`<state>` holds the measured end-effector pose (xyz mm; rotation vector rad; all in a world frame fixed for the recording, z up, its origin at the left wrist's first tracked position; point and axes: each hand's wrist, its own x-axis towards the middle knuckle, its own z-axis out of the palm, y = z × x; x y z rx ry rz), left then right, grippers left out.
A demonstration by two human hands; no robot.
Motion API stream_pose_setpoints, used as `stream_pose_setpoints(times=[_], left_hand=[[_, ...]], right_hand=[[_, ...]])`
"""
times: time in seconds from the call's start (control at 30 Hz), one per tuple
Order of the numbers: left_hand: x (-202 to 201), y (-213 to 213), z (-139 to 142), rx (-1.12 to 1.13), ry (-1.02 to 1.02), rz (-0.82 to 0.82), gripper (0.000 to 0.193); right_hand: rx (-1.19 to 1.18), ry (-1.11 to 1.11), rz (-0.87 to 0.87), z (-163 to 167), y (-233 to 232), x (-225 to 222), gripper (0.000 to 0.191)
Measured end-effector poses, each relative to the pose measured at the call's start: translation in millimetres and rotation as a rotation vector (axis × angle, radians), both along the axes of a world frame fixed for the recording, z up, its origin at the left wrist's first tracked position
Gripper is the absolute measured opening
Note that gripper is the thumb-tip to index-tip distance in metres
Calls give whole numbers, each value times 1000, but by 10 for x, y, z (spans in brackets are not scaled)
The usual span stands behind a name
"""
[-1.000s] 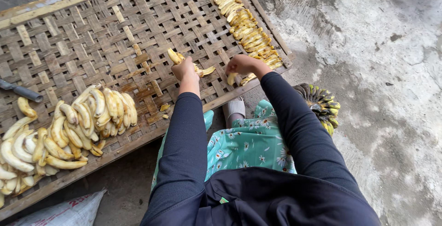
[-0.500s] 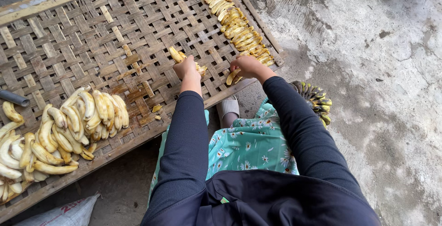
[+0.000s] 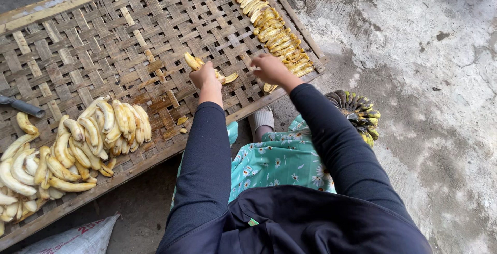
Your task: The person sits on the ground and arranges peeled bananas in rows on a woven bamboo drying tray, picking bananas one at a time from a pile and placing them in neat lines next to already arranged bananas. A knife rests on the tray but is not used.
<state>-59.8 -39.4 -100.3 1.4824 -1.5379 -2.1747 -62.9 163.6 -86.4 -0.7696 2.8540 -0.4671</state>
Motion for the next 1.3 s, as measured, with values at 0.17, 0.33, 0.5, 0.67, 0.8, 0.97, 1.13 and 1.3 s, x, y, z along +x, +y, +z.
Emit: stream_pose_setpoints(times=[0.17,0.33,0.5,0.67,0.8,0.97,1.13,1.3], left_hand=[[45,-182,-5,-62,-29,68,42],[79,-359,35,-146,-50,76,44],[57,-350,25,-115,-23,74,47],[40,-198,32,-49,-10,67,49],[33,-33,64,-2,1,42,48],[5,182,53,-29,67,-45,49],[-20,335,9,248,253,-195,39],[-23,408,48,726,366,-308,34]], right_hand=[[-5,42,100,-67,-870,33,43],[195,-4,93,-151,-1401,98,51],[119,16,173,-187,-1398,104,50],[26,-316,28,-25,-825,-104,19],[-196,-353,-126,91,-98,-160,14],[-280,-125,-80,17,401,-55,20],[-192,-129,-137,-20,462,-12,23],[-453,-172,-143,90,279,-43,16]])
